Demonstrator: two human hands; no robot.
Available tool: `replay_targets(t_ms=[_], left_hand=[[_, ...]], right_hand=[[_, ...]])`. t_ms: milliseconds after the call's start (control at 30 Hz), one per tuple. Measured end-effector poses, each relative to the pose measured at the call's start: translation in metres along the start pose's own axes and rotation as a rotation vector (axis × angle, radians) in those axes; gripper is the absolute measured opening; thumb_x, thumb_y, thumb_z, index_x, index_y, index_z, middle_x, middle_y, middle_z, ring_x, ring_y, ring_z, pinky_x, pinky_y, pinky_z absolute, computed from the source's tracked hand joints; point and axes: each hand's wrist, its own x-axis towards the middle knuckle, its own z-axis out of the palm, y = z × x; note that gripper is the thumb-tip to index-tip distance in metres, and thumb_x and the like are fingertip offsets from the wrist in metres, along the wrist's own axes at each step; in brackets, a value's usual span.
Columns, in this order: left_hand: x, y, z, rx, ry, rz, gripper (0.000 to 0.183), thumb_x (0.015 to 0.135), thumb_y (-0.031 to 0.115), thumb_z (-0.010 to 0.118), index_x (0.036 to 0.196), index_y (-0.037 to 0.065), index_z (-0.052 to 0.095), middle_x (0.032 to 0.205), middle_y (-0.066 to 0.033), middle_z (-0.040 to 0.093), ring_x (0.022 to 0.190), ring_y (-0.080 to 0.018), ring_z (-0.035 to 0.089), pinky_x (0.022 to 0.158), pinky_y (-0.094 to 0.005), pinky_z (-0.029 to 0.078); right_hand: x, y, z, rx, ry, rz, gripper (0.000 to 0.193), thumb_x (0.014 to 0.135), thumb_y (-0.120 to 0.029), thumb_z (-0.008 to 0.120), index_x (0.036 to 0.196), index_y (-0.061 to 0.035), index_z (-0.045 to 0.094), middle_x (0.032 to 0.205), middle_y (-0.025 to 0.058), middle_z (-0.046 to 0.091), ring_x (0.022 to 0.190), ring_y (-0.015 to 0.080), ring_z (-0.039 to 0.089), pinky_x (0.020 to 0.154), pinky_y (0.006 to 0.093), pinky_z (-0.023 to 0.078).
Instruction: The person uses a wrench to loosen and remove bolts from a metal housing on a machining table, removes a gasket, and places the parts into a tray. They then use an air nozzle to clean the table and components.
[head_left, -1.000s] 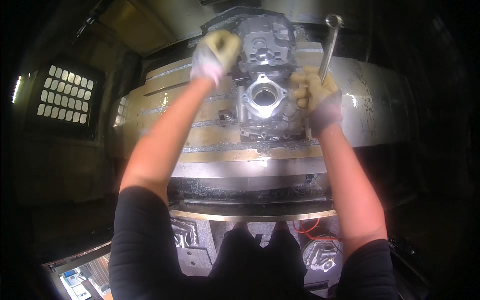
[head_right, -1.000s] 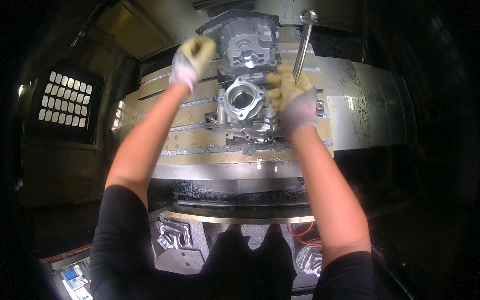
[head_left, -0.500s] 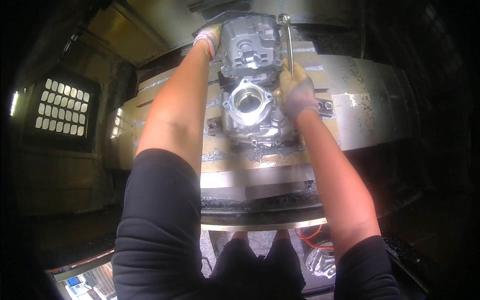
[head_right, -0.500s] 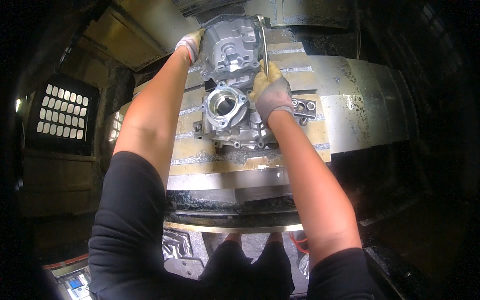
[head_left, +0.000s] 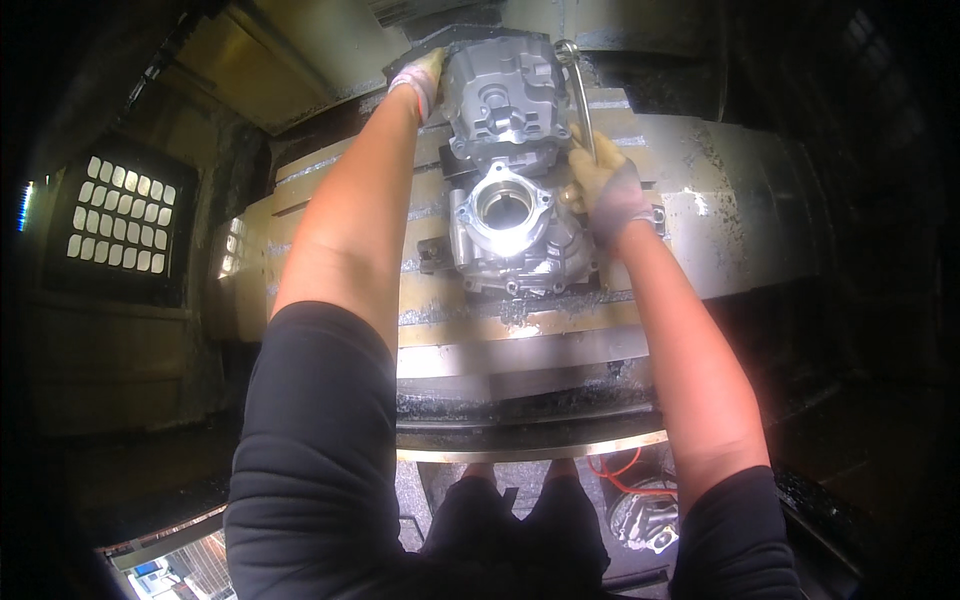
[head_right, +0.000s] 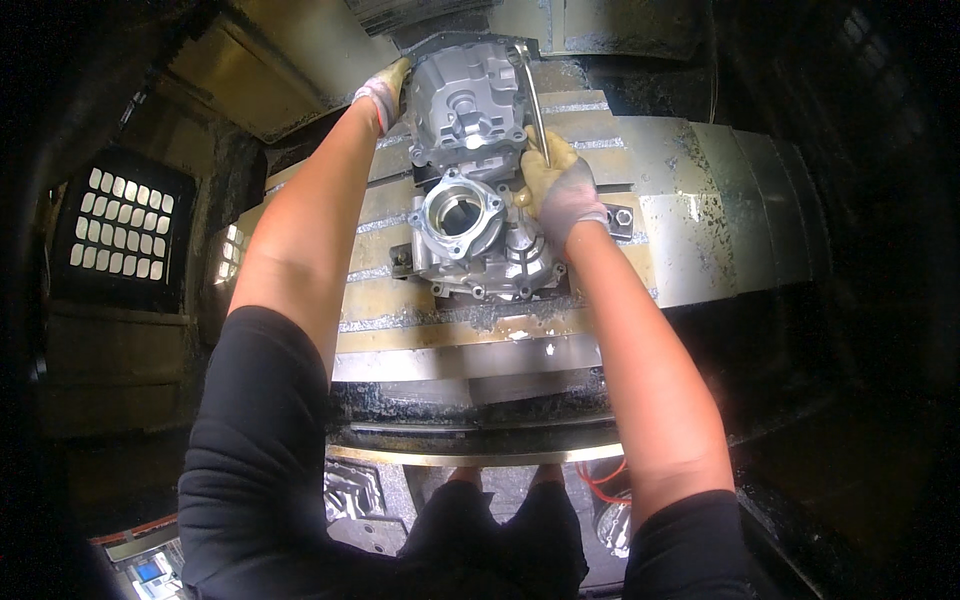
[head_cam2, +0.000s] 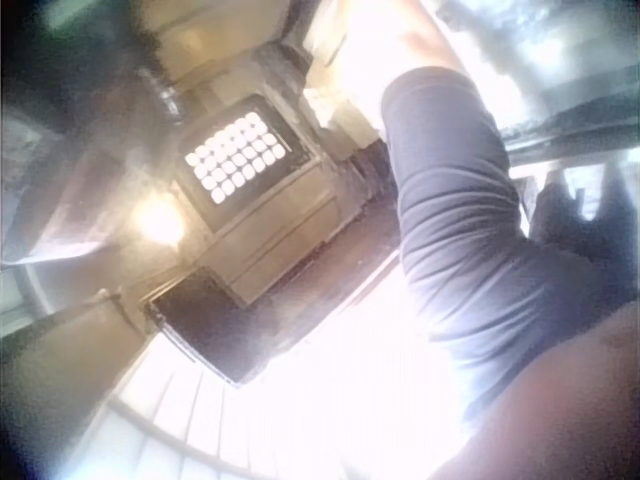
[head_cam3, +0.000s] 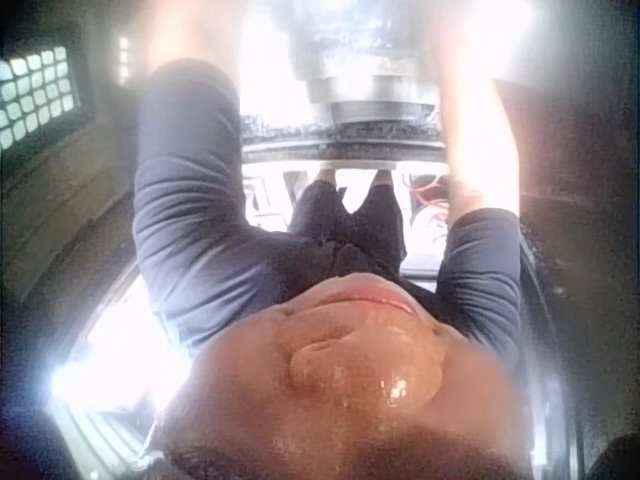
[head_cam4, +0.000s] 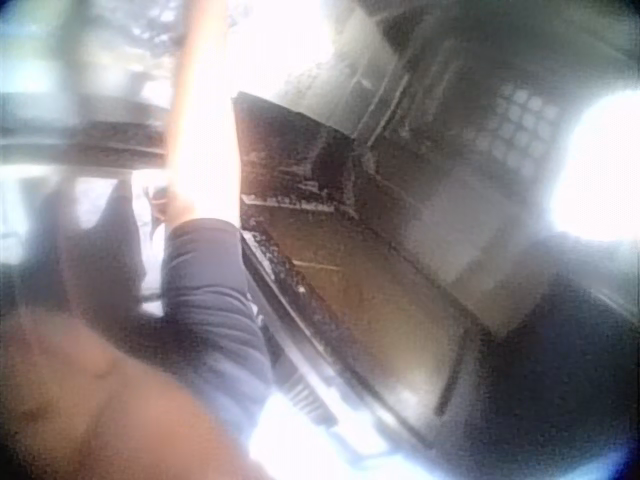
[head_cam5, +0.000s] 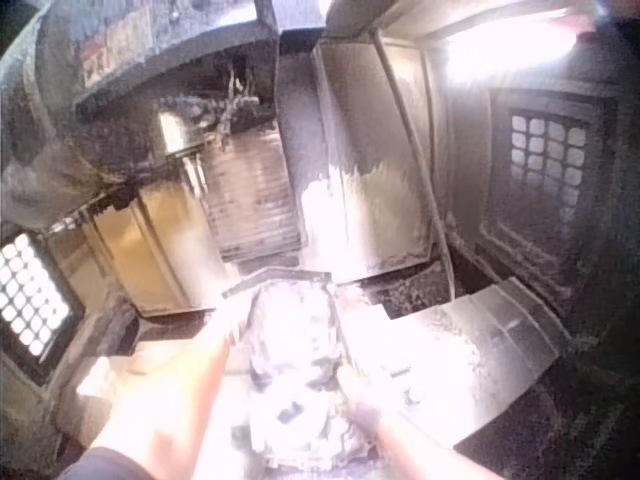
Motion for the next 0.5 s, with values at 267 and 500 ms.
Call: replay_targets(t_ms=[267, 500], left_hand=[[-0.097, 0.043, -0.002, -0.254, 0.404, 0.051, 0.066, 0.098, 0.052, 0.058, 0.142, 0.004, 0.059, 0.144, -0.0187, 0.061, 0.128, -0.0291, 0.061, 0.106, -0.0362, 0.046], [-0.274, 0.111, 0.058, 0.510, -0.426, 1.213, 0.027, 0.091, 0.022, 0.066, 0.110, 0.005, 0.072, 0.101, -0.0145, 0.072, 0.100, -0.0326, 0.069, 0.095, -0.0448, 0.054]], right_hand=[[0.010, -0.022, -0.090, -0.096, -0.094, -0.033, 0.040, 0.108, -0.034, 0.054, 0.135, -0.0038, 0.059, 0.104, 0.0083, 0.074, 0.065, 0.0104, 0.064, 0.055, 0.0232, 0.053], [0.063, -0.076, -0.209, -1.007, 0.124, 0.307, 0.082, 0.089, -0.079, 0.054, 0.116, -0.0035, 0.074, 0.097, 0.0136, 0.071, 0.088, 0.0264, 0.068, 0.085, 0.0393, 0.053]])
